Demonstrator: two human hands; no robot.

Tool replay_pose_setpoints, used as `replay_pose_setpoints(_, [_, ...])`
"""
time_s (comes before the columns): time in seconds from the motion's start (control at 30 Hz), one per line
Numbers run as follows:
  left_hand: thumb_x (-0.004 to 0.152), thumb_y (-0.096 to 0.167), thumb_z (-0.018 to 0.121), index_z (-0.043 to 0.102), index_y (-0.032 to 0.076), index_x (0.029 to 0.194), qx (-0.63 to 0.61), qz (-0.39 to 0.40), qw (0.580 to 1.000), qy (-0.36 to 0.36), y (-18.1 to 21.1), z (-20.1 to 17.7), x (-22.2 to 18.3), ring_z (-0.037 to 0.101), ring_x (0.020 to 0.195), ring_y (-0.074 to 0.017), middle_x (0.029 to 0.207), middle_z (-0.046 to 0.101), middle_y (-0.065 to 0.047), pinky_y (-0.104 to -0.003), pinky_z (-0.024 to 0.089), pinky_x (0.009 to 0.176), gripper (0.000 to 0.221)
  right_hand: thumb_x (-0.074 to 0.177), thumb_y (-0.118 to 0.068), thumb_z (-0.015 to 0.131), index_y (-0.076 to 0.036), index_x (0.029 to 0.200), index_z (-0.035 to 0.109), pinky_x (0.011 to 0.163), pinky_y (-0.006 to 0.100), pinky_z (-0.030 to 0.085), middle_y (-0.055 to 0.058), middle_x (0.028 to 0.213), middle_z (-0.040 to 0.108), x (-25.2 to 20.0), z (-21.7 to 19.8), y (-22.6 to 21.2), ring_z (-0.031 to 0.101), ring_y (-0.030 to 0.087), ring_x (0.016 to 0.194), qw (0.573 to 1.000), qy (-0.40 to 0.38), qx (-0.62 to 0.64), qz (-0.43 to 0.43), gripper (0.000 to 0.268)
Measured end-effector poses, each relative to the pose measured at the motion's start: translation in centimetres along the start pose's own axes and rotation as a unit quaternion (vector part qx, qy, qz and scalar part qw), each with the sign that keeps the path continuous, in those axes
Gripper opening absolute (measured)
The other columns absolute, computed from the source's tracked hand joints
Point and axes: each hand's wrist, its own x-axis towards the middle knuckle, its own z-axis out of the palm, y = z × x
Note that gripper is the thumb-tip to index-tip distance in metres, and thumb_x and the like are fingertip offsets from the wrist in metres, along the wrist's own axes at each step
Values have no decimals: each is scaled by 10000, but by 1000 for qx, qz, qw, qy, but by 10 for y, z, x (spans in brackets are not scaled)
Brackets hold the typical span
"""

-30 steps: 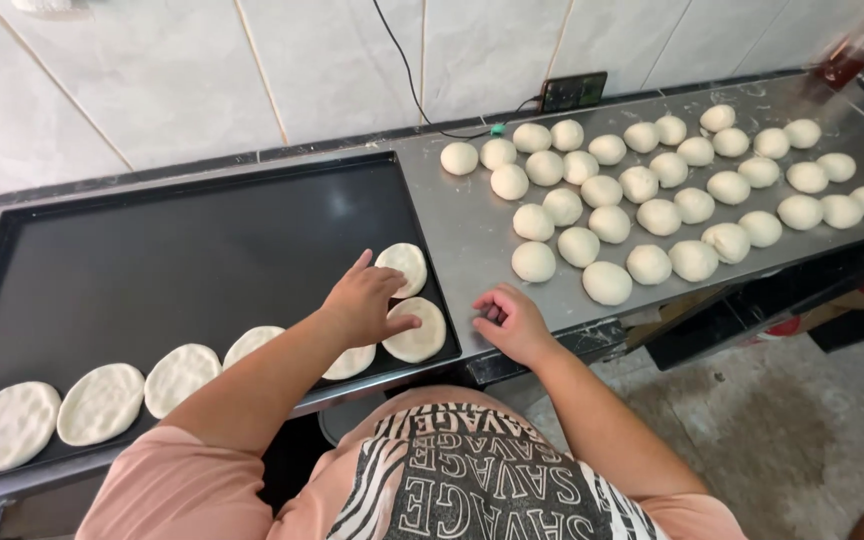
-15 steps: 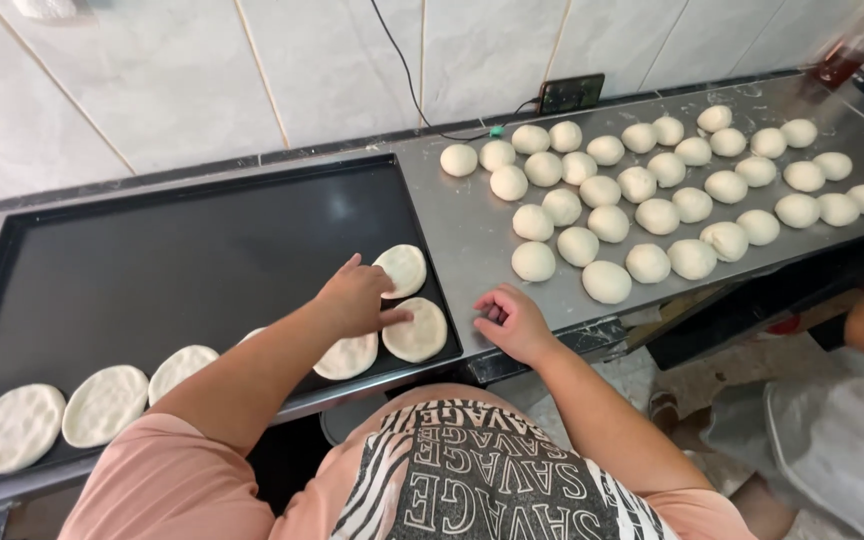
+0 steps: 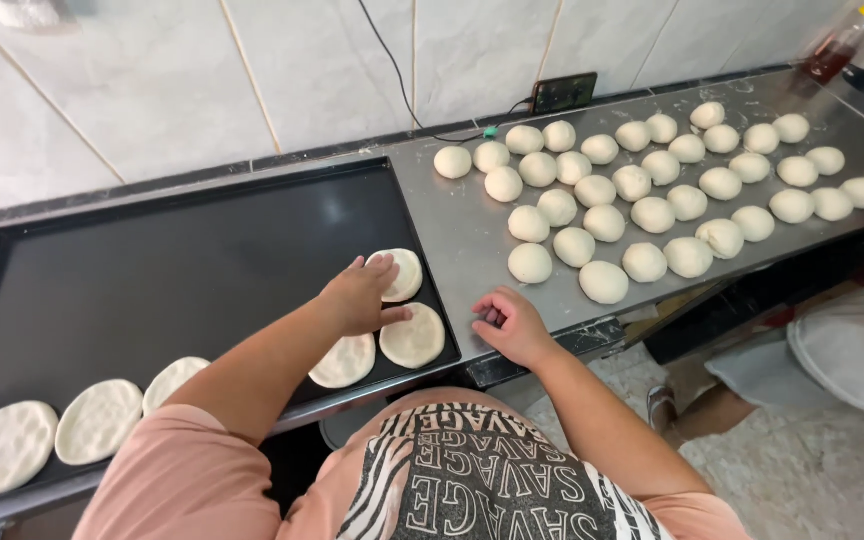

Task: Wiping a baking tray and arranging dough balls on it for baking

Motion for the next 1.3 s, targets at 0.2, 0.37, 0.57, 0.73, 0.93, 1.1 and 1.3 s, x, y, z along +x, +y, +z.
replay_pose_setpoints(0.2, [960, 787, 380, 417, 95, 1573, -41, 40, 998, 8, -9, 7, 43, 311, 1554, -235, 1668, 366, -87, -473, 143, 1316, 925, 749, -212, 842, -156, 949, 737, 675, 309, 562, 27, 814, 638, 4, 2, 5, 661, 197, 737, 1000, 13, -18, -15, 233])
replay_pose_setpoints(0.37, [936, 882, 187, 402, 94, 1577, -50, 38, 998, 7, -8, 15, 55, 292, 1563, -249, 1678, 345, -85, -460, 207, 1299, 1038, 749, -198, 838, -154, 951, 737, 681, 317, 560, 26, 824, 637, 2, 3, 0, 670, 201, 758, 1000, 10, -15, -21, 230])
replay_pose_setpoints(0.57, [884, 933, 151, 309, 90, 1610, -35, 23, 999, -9, 6, 11, 46, 207, 1585, -255, 1712, 244, -84, -447, 205, 1302, 1124, 742, -199, 847, -150, 946, 740, 679, 320, 567, 31, 823, 647, 0, 2, -3, 677, 197, 766, 1000, 11, -13, -26, 236])
replay_pose_setpoints(0.73, [936, 854, 269, 266, 68, 1625, 15, 41, 999, -19, 32, 0, 26, 183, 1589, -295, 1714, 223, -109, -454, 245, 1287, 1045, 749, -208, 846, -158, 938, 744, 681, 315, 555, 23, 800, 634, 4, -1, -3, 649, 187, 726, 1000, 15, -5, -4, 220])
replay_pose_setpoints(0.93, [942, 864, 231, 317, 6, 1586, -21, 49, 998, 31, 28, 11, 23, 230, 1573, -322, 1684, 268, -160, -461, 267, 1280, 1076, 741, -172, 848, -128, 935, 738, 679, 352, 565, 50, 824, 650, 7, -2, -2, 689, 228, 780, 999, 16, -10, -45, 228])
replay_pose_setpoints(1.1, [940, 872, 203, 263, 67, 1618, -73, 85, 993, 24, 19, 42, 31, 206, 1577, -328, 1704, 222, -127, -485, 223, 1290, 1054, 746, -194, 856, -149, 944, 747, 684, 326, 554, 33, 799, 628, 3, -1, -9, 651, 210, 721, 999, 14, -13, -30, 231])
replay_pose_setpoints(1.3, [914, 886, 189, 278, 112, 1624, 47, 60, 997, 26, 11, 42, 3, 213, 1580, -281, 1711, 226, -98, -461, 193, 1300, 1055, 749, -186, 852, -144, 933, 748, 651, 325, 553, 43, 772, 634, 1, -1, -5, 648, 209, 688, 999, 31, -3, -31, 215])
